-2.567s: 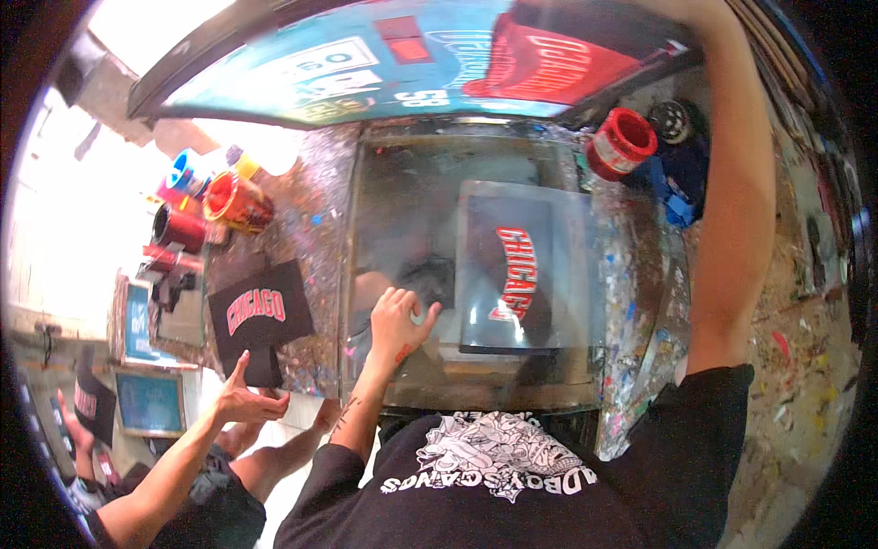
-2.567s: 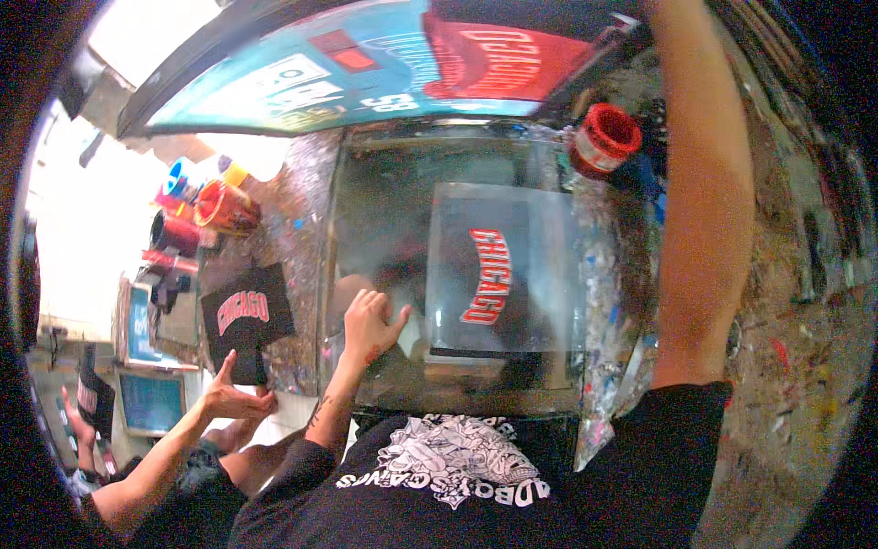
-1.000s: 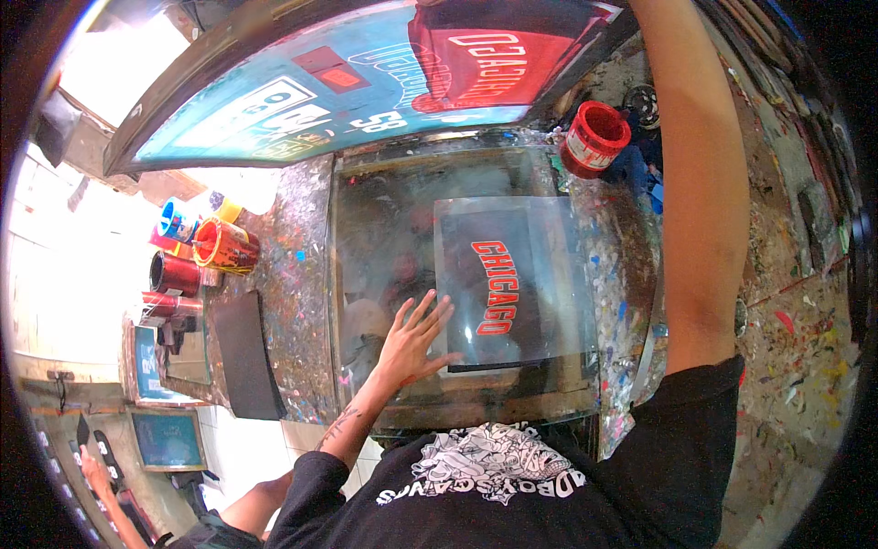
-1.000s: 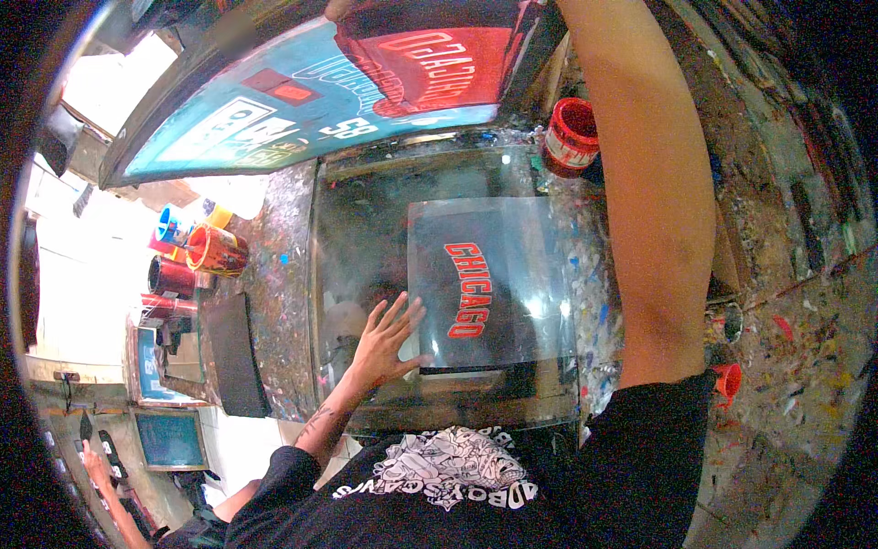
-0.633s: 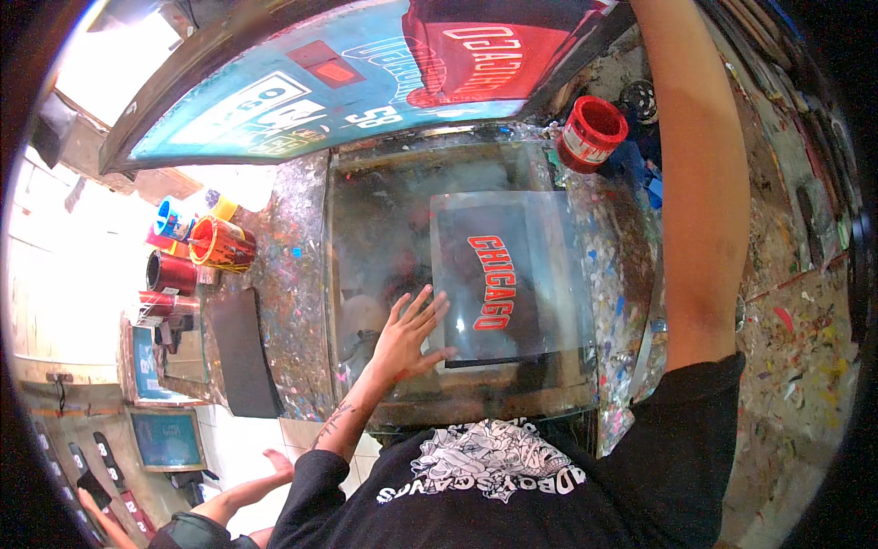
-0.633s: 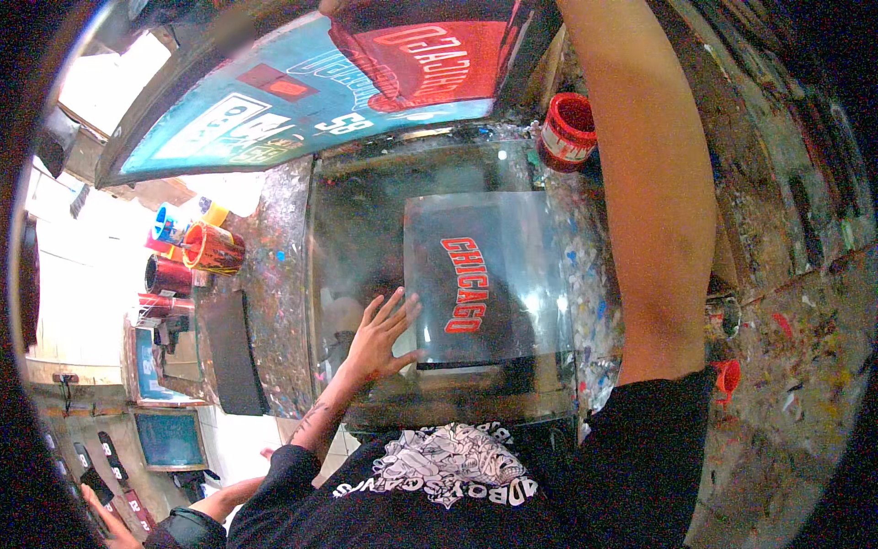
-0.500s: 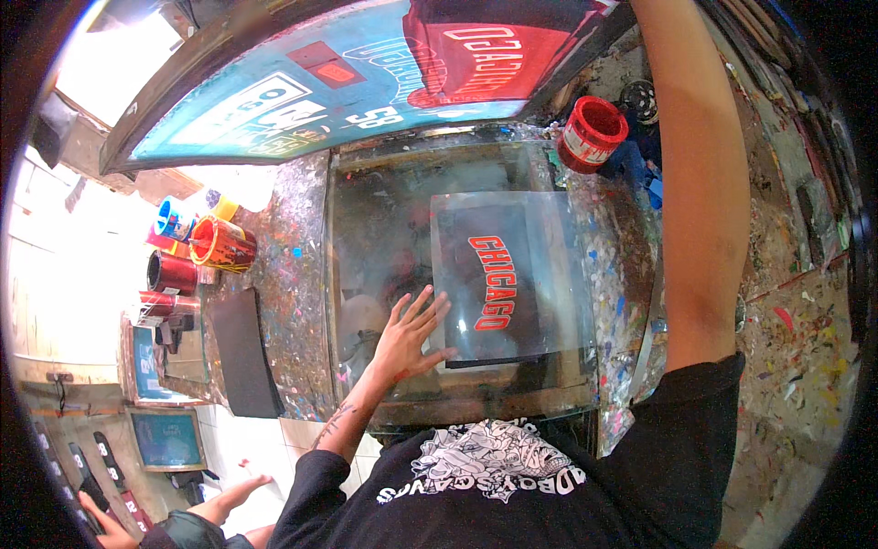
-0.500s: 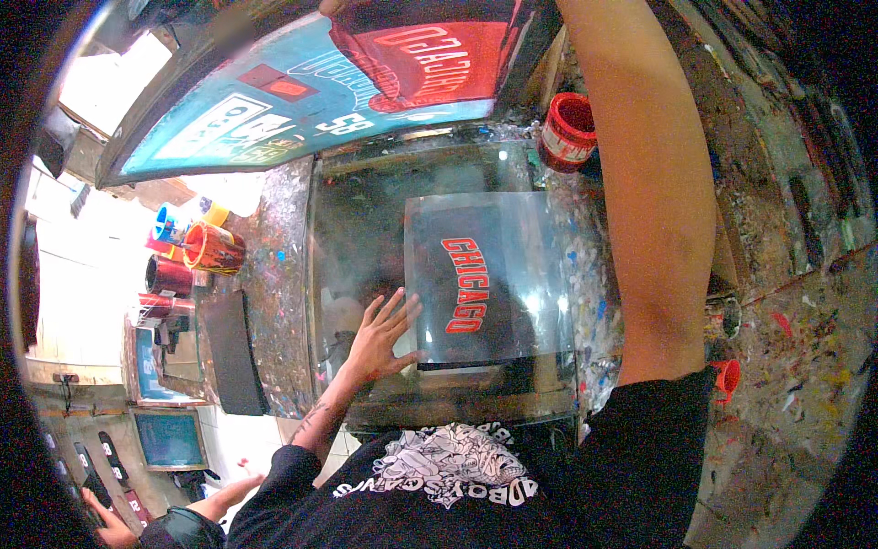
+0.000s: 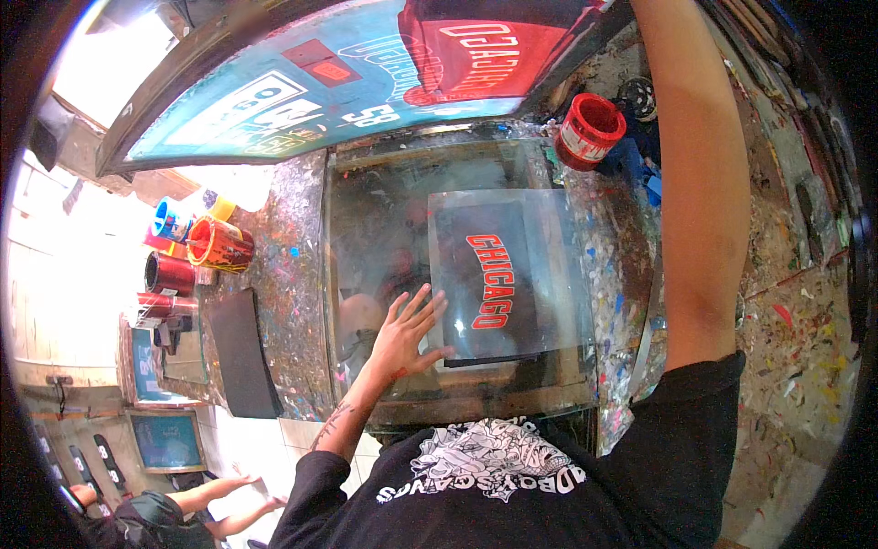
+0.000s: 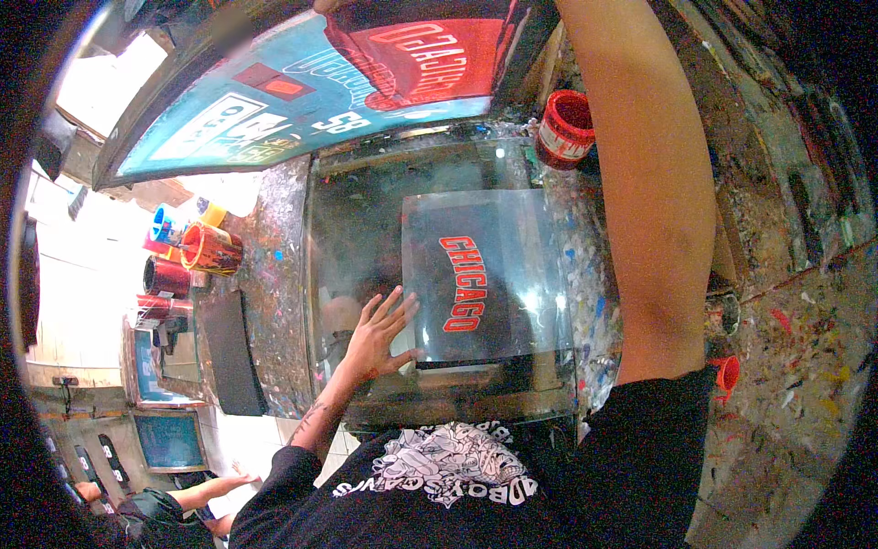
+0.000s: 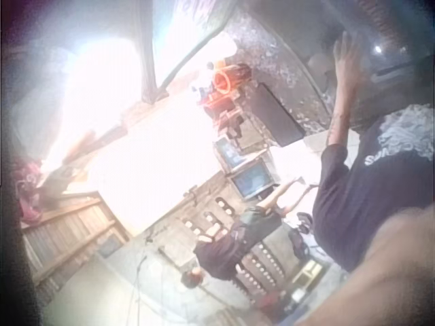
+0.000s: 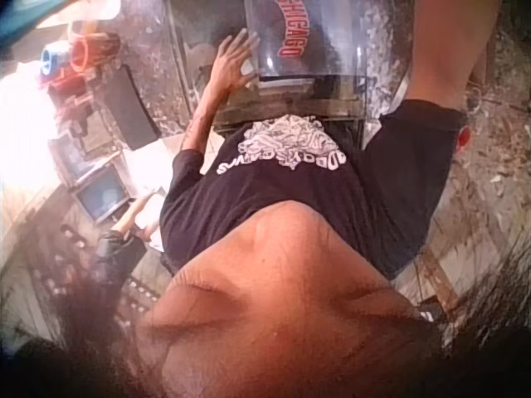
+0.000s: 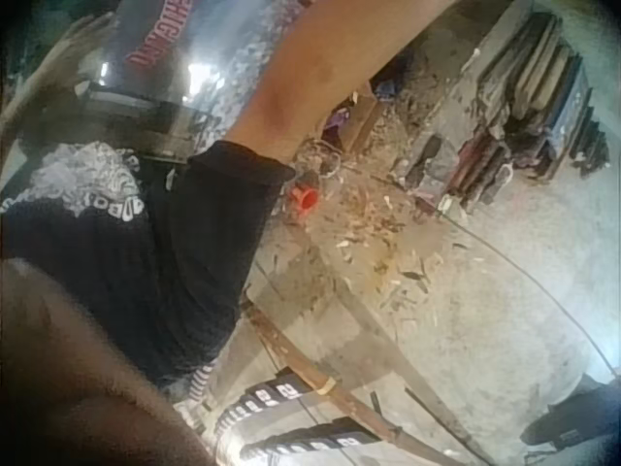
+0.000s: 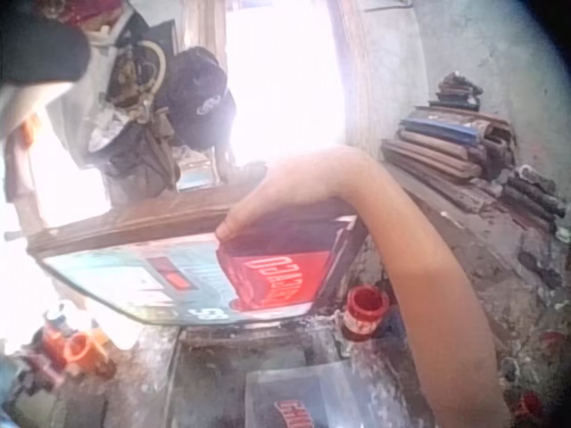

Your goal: The person screen prints fabric patches by aligning fabric pieces on a work surface, lowering the silkscreen frame, spreading red paint across the screen with a squeegee, lifting the frame, and removing the printed fabric.

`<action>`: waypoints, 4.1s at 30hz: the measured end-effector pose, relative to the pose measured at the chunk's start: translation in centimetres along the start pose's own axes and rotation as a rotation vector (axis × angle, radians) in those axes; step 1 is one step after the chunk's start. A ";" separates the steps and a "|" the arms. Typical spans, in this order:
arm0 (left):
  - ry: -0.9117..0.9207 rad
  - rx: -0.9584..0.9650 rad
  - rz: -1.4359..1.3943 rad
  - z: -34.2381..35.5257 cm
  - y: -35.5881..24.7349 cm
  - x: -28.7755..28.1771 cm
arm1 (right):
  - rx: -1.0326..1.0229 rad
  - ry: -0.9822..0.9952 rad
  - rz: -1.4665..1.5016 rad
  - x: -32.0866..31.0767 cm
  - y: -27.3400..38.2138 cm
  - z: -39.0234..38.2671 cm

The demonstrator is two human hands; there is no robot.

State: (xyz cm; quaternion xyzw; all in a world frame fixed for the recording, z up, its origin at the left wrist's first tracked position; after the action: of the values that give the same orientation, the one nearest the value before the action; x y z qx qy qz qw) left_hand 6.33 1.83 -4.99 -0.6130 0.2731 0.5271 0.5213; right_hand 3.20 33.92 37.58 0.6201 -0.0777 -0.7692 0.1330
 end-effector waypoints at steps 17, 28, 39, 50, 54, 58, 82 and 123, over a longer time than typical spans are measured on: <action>-0.005 0.024 0.046 0.0 -0.1 0.0 | 0.003 -0.009 -0.012 0.0 0.1 -0.3; -0.044 -0.001 -0.016 -0.1 -0.5 0.1 | 0.012 -0.018 -0.020 -0.1 0.3 -0.6; -0.015 0.023 -0.006 0.0 -0.4 -0.4 | 0.015 -0.027 -0.029 -0.2 0.5 -0.9; -0.073 -0.004 -0.076 0.2 -0.4 0.0 | 0.016 -0.049 -0.037 -0.3 0.3 -1.1; -0.440 -0.156 -0.296 1.7 -1.2 1.6 | 0.017 -0.059 -0.045 -0.1 0.3 -1.1; -0.351 -0.100 -0.599 8.3 -7.8 1.0 | 0.016 -0.081 -0.058 -0.1 0.6 -1.1; -0.386 -0.201 0.015 -8.5 -4.7 -3.1 | -0.024 -0.008 -0.044 31.5 4.2 -25.7; -0.555 -0.119 0.145 -5.9 -6.7 -12.7 | 0.014 -0.300 -0.409 24.5 7.3 -26.4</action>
State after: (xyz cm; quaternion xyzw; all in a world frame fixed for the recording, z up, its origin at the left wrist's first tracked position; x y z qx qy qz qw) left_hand 10.62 -4.28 8.61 -0.4538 0.1319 0.7255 0.5004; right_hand 24.90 20.84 11.04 0.5029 0.0254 -0.8629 -0.0427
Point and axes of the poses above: each hand's wrist, its own z-axis towards the middle knuckle, its own x-axis out of the palm, y = z × x, the point moved 1 cm from there along z, towards the middle knuckle, and after that the axes turned 4 degrees about -y, right-handed, at the moved point
